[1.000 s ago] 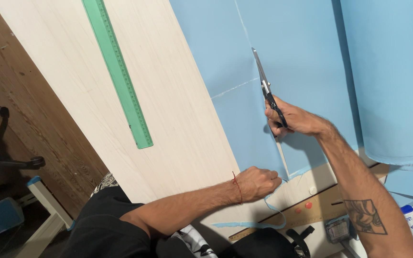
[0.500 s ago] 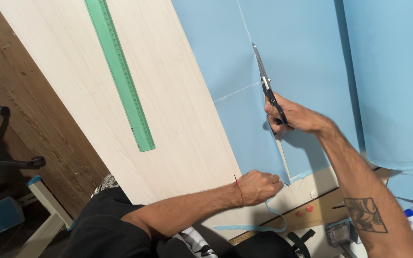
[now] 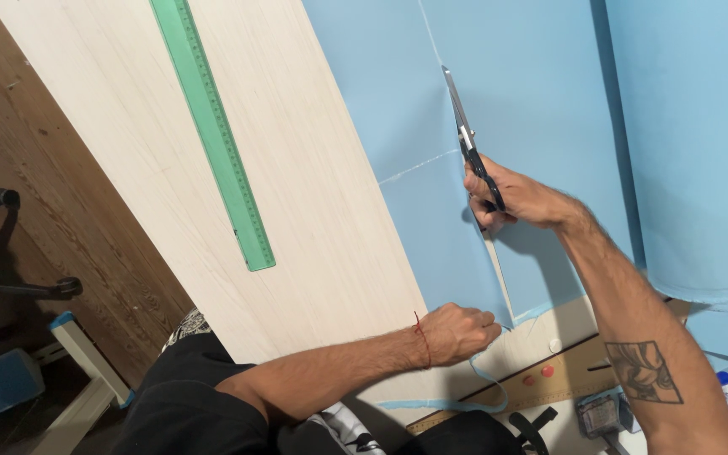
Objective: Measuring and cutting a strip of blue material using a ruler, pencil, and scissors on a workshop table.
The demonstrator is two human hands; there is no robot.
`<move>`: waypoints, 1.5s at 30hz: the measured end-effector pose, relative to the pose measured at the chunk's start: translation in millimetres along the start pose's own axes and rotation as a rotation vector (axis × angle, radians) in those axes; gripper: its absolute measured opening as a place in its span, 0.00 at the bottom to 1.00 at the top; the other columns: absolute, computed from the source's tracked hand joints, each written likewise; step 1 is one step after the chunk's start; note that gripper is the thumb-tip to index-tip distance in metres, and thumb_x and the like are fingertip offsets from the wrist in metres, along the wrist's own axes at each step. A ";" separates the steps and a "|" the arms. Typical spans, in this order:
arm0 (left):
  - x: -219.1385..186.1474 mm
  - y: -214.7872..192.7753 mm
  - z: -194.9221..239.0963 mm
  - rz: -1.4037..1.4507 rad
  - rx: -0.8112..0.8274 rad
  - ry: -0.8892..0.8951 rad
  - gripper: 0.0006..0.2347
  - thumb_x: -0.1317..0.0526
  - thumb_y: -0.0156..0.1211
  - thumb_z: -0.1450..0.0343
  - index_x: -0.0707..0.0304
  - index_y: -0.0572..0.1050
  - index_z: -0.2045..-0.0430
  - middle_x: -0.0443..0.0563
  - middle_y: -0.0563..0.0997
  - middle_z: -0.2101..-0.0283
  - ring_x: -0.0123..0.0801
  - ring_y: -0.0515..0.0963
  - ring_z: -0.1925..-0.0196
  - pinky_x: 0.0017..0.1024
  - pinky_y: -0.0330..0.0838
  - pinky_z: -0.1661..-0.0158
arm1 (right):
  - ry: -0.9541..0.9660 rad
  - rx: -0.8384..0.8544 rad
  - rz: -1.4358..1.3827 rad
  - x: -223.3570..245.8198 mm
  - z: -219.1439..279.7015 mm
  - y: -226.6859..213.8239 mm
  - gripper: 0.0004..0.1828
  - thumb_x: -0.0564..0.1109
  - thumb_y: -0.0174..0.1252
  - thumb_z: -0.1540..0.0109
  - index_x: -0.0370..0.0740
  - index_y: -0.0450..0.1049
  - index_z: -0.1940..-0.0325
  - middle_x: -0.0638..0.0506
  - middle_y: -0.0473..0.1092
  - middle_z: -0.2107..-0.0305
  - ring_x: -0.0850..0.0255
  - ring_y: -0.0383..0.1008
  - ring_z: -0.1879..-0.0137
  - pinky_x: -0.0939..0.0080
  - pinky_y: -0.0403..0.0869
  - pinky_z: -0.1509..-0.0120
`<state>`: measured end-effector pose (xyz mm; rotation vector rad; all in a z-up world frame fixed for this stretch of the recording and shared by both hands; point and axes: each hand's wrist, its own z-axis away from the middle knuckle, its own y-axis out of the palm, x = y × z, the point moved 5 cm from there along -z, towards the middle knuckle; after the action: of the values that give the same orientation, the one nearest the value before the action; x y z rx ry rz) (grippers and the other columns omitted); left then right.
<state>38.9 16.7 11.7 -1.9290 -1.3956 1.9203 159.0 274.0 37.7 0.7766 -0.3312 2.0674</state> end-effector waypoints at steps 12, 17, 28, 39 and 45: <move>-0.8 0.4 0.5 -0.004 -0.031 0.001 0.03 0.61 0.53 0.19 0.54 0.72 0.62 0.45 0.70 0.63 0.37 0.82 0.64 0.36 0.83 0.67 | -0.009 0.000 0.011 24.0 -6.7 0.7 0.28 0.75 0.51 0.22 0.51 0.67 0.36 0.47 0.67 0.84 0.61 0.61 0.80 0.63 0.57 0.77; -1.4 4.3 0.9 -0.026 -0.047 -0.009 0.03 0.61 0.53 0.19 0.52 0.72 0.63 0.43 0.70 0.64 0.35 0.82 0.64 0.34 0.82 0.68 | -0.004 -0.006 0.028 32.1 -9.8 -3.7 0.29 0.75 0.50 0.22 0.51 0.67 0.35 0.47 0.67 0.84 0.62 0.60 0.79 0.64 0.56 0.77; -4.9 -6.5 -6.2 0.048 0.044 -0.021 0.08 0.77 0.59 0.26 0.62 0.71 0.67 0.51 0.77 0.66 0.46 0.77 0.72 0.48 0.67 0.85 | -0.004 0.119 0.099 88.1 -3.2 7.6 0.30 0.76 0.47 0.26 0.51 0.50 0.55 0.53 0.55 0.83 0.64 0.48 0.76 0.60 0.53 0.71; -1.6 -21.0 -9.2 0.106 0.051 -0.047 0.10 0.64 0.59 0.19 0.61 0.72 0.71 0.49 0.75 0.70 0.48 0.75 0.76 0.50 0.66 0.83 | 0.007 0.141 0.026 74.4 -15.4 -3.1 0.27 0.74 0.48 0.24 0.52 0.53 0.53 0.51 0.61 0.83 0.65 0.50 0.77 0.60 0.47 0.74; 2.8 -51.5 -5.0 0.367 0.135 -0.069 0.10 0.54 0.56 0.17 0.53 0.84 0.61 0.48 0.84 0.60 0.50 0.87 0.62 0.54 0.80 0.65 | -0.002 0.152 0.042 83.9 -8.9 3.7 0.30 0.77 0.46 0.26 0.52 0.49 0.55 0.54 0.54 0.83 0.66 0.46 0.75 0.61 0.46 0.73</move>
<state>15.6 51.0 42.7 -2.1920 -0.9446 2.1848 117.2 330.5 84.5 0.8686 -0.1938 2.1504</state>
